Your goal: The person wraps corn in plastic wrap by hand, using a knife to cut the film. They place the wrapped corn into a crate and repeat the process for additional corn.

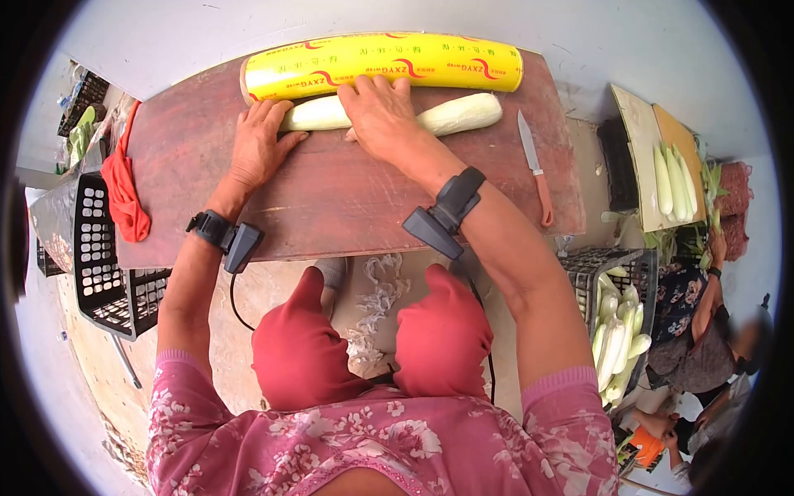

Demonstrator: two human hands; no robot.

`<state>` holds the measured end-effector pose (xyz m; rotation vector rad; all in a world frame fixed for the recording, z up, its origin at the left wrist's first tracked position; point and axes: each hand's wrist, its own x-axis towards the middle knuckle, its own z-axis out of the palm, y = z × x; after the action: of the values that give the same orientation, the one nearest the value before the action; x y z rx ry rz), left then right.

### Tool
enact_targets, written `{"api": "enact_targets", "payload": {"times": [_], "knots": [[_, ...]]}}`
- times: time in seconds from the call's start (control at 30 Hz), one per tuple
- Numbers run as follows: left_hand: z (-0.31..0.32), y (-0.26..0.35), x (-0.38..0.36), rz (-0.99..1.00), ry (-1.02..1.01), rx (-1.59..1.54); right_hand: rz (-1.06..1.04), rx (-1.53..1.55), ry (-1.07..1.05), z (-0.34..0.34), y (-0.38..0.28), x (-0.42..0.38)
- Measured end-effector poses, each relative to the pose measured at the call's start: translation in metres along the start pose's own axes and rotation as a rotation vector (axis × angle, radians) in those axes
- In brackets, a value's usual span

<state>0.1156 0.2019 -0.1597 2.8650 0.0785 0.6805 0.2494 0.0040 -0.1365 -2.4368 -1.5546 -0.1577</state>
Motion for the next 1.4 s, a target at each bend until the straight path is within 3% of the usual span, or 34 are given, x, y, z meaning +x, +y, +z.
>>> {"api": "enact_targets", "payload": {"times": [0.4,0.5,0.67,0.87,1.2,1.4], "knots": [[-0.011,-0.020,-0.012,-0.161,-0.116,0.183,-0.048,-0.071,0.139,0.014,0.003,0.004],[-0.023,-0.041,-0.025,-0.222,-0.128,0.205,0.038,-0.100,-0.050,0.005,-0.002,0.007],[-0.049,-0.047,-0.038,-0.308,-0.141,0.151,0.017,-0.097,-0.021,0.008,0.000,0.008],[-0.030,-0.020,-0.016,-0.081,-0.049,-0.084,0.008,-0.105,-0.015,0.008,0.000,0.007],[-0.006,-0.036,-0.004,-0.058,-0.108,-0.066,-0.029,-0.121,-0.002,0.009,0.004,0.008],[-0.008,-0.041,-0.001,-0.086,-0.120,-0.198,-0.119,-0.147,0.163,0.018,0.007,0.006]]}}
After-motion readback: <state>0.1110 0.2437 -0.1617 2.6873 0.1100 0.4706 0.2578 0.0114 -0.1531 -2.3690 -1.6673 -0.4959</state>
